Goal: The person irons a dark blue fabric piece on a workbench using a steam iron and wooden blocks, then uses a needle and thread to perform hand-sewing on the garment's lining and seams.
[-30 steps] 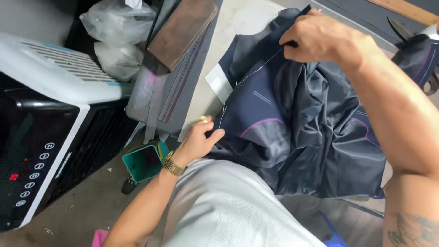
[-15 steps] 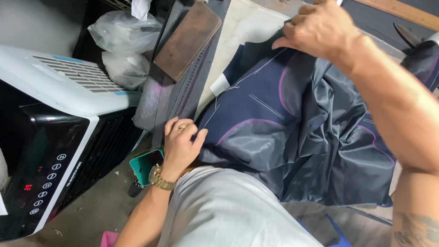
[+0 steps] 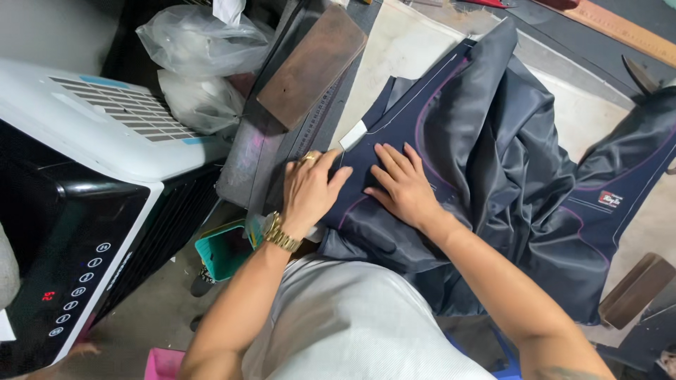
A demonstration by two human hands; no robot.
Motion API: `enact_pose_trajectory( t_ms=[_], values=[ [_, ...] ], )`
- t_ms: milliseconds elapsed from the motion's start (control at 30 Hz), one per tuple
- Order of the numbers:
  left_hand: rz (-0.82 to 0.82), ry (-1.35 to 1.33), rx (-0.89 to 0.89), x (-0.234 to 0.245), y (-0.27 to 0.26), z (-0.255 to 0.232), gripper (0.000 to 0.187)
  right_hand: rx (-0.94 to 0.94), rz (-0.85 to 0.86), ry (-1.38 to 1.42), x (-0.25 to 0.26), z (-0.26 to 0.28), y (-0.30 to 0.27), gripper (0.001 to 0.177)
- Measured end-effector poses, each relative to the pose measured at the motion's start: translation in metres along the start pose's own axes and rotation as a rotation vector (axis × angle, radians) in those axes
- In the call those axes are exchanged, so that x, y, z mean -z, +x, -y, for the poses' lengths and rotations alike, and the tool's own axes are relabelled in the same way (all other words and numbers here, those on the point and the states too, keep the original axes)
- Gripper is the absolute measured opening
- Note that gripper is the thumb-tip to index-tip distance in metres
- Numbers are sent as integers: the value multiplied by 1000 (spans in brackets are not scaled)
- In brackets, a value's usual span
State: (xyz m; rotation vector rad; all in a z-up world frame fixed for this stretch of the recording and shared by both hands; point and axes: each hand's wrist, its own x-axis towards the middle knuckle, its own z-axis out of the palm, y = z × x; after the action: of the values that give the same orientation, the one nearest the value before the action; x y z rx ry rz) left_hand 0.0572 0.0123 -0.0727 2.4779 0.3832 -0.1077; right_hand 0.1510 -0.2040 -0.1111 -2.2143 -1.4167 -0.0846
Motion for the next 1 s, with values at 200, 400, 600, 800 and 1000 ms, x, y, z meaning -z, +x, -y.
enact_pose_trajectory(
  t_ms=[200, 400, 600, 800, 1000],
  values=[
    [33, -33, -64, -33, 18, 7, 35, -57, -57, -8, -7, 8, -18, 37],
    [-403, -6, -338, -40, 7, 8, 21, -125, -91, 77, -2, 9, -14, 32],
    [-333, 148, -328, -34, -3, 10, 36, -140, -120, 93, -4, -1, -1, 22],
    [-236, 186, -355, -29, -9, 8, 29, -111, -126, 91, -8, 1, 11, 24],
    [-448, 172, -300, -40, -32, 28, 10, -179, -160, 108, -12, 6, 3, 22]
  ],
)
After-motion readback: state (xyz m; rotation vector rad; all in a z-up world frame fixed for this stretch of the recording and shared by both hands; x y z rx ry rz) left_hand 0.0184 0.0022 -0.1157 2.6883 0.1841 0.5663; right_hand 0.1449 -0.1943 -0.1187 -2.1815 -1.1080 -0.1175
